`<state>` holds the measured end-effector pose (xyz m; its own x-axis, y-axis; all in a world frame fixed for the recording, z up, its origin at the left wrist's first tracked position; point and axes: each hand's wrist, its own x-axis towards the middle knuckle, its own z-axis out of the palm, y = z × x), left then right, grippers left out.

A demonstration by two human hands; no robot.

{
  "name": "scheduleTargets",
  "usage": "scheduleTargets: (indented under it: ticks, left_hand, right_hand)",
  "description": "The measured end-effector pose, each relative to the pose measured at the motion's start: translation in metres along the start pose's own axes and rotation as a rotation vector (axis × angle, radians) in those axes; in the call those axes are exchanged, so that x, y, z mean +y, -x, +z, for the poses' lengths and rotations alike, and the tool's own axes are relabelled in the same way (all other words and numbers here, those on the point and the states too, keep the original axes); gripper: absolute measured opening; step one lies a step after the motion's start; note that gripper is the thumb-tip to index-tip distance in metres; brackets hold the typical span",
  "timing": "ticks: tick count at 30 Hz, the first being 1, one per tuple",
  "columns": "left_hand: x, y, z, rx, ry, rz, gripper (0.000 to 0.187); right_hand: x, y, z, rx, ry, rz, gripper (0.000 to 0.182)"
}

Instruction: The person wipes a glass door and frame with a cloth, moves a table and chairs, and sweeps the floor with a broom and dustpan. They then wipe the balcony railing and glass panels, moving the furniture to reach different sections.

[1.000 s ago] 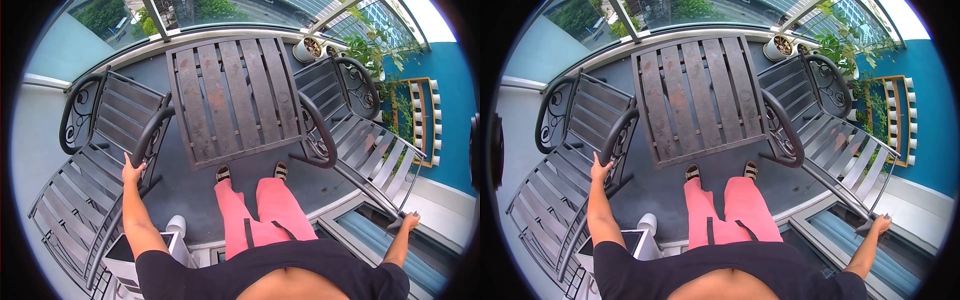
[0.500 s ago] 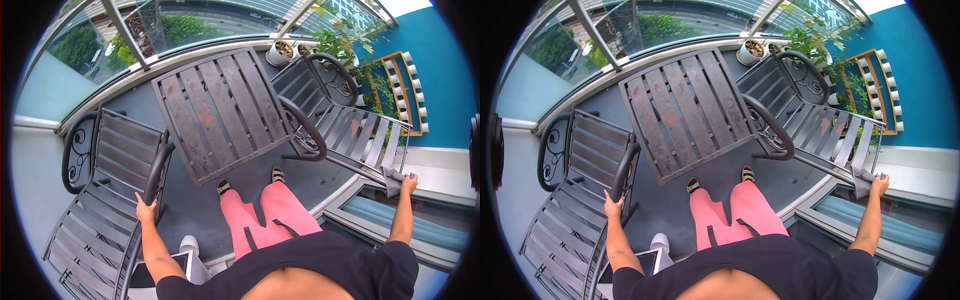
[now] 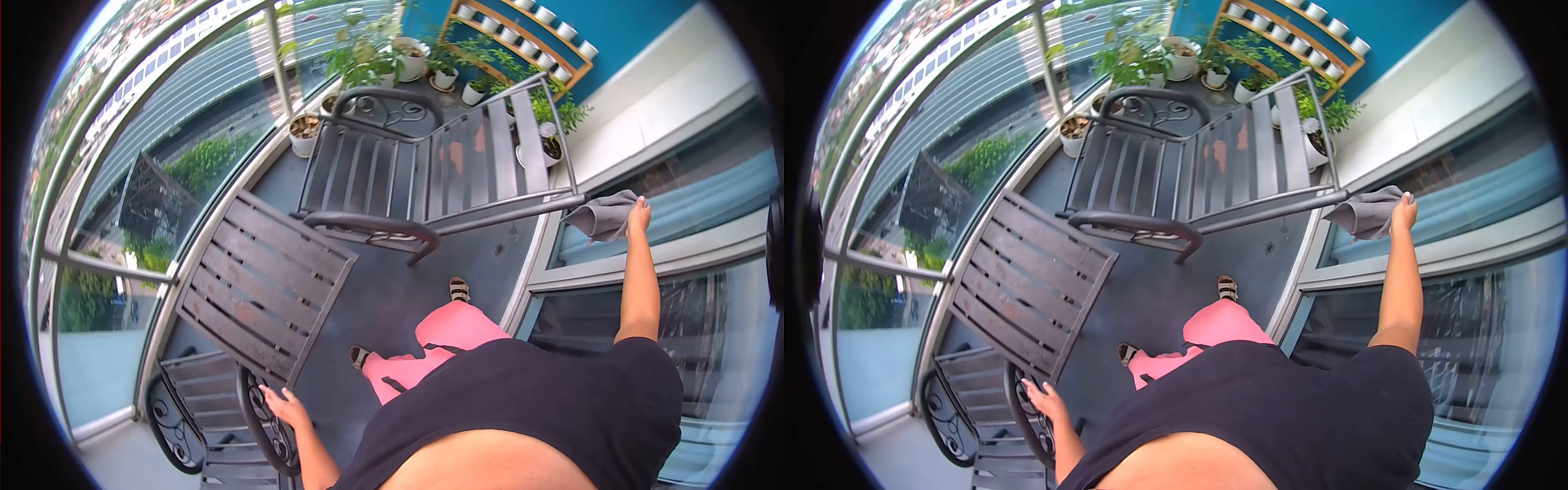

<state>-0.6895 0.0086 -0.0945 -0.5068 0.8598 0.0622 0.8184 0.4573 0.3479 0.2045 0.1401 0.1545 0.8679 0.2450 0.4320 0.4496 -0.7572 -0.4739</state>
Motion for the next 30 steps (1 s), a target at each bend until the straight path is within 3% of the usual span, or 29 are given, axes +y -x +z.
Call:
scheduleTargets:
  ticks: [2, 3, 6, 9, 12, 15, 17, 18, 19, 20, 21, 22, 24, 26, 27, 28, 29, 30]
  left_hand:
    - [0.091, -0.008, 0.029, -0.094, 0.203, 0.08, 0.056]
    - [0.138, -0.012, 0.047, -0.118, 0.267, 0.13, 0.055]
    - [0.315, -0.02, 0.075, -0.175, 0.426, 0.311, 0.049]
    - [0.481, -0.021, 0.103, -0.264, 0.569, 0.479, 0.048]
    - [0.626, -0.011, 0.119, -0.344, 0.734, 0.572, 0.049]
    - [0.733, 0.002, 0.132, -0.434, 0.822, 0.605, 0.05]
    - [0.788, 0.009, 0.143, -0.492, 0.87, 0.641, 0.05]
    - [0.808, 0.007, 0.151, -0.515, 0.871, 0.67, 0.051]
    - [0.828, 0.007, 0.156, -0.519, 0.864, 0.696, 0.05]
    - [0.845, 0.005, 0.164, -0.527, 0.883, 0.69, 0.05]
    - [0.861, -0.001, 0.175, -0.526, 0.879, 0.703, 0.05]
    - [0.876, -0.002, 0.182, -0.52, 0.873, 0.707, 0.049]
    - [0.911, -0.001, 0.187, -0.486, 0.885, 0.761, 0.048]
    - [0.962, 0.008, 0.177, -0.369, 0.849, 0.843, 0.047]
    - [0.984, 0.012, 0.183, -0.501, 0.958, 0.862, 0.046]
    - [1.01, 0.017, 0.189, -0.62, 1.073, 0.883, 0.046]
    - [1.046, 0.033, 0.191, -0.906, 1.126, 0.784, 0.047]
    - [1.076, 0.056, 0.189, -1.204, 1.142, 0.646, 0.048]
  right_hand:
    - [0.038, -0.014, 0.009, -0.079, -0.63, 0.538, 0.056]
    - [0.058, -0.022, 0.012, -0.177, -0.755, 0.668, 0.063]
    - [0.109, -0.043, 0.038, -0.451, -1.106, 0.907, 0.054]
    - [0.115, -0.078, 0.05, -0.618, -1.366, 0.874, 0.05]
    - [0.099, -0.141, 0.011, -0.795, -1.734, 0.662, 0.066]
    - [0.105, -0.181, 0.021, -0.866, -2.031, 0.328, 0.06]
    - [0.073, -0.197, 0.048, -0.866, -1.969, 0.227, 0.05]
    - [0.056, -0.205, 0.064, -0.83, -1.768, 0.148, 0.046]
    - [0.041, -0.215, 0.079, -0.76, -1.335, -0.086, 0.042]
    - [0.028, -0.231, 0.09, -0.59, -0.62, -0.468, 0.037]
    - [0.016, -0.238, 0.103, -0.487, -0.242, -0.683, 0.034]
    - [0.006, -0.249, 0.118, -0.491, -0.124, -0.773, 0.031]
    - [0.008, -0.265, 0.156, -0.485, -0.549, -0.692, 0.03]
    - [-0.008, -0.29, 0.18, -1.045, -1.321, -0.084, 0.045]
    - [-0.015, -0.304, 0.192, -1.056, -1.317, -0.097, 0.045]
    - [-0.025, -0.322, 0.206, -0.957, -1.1, -0.415, 0.045]
    - [-0.035, -0.344, 0.221, -0.846, -0.868, -0.721, 0.045]
    - [-0.044, -0.347, 0.236, -0.82, -0.877, -0.838, 0.039]
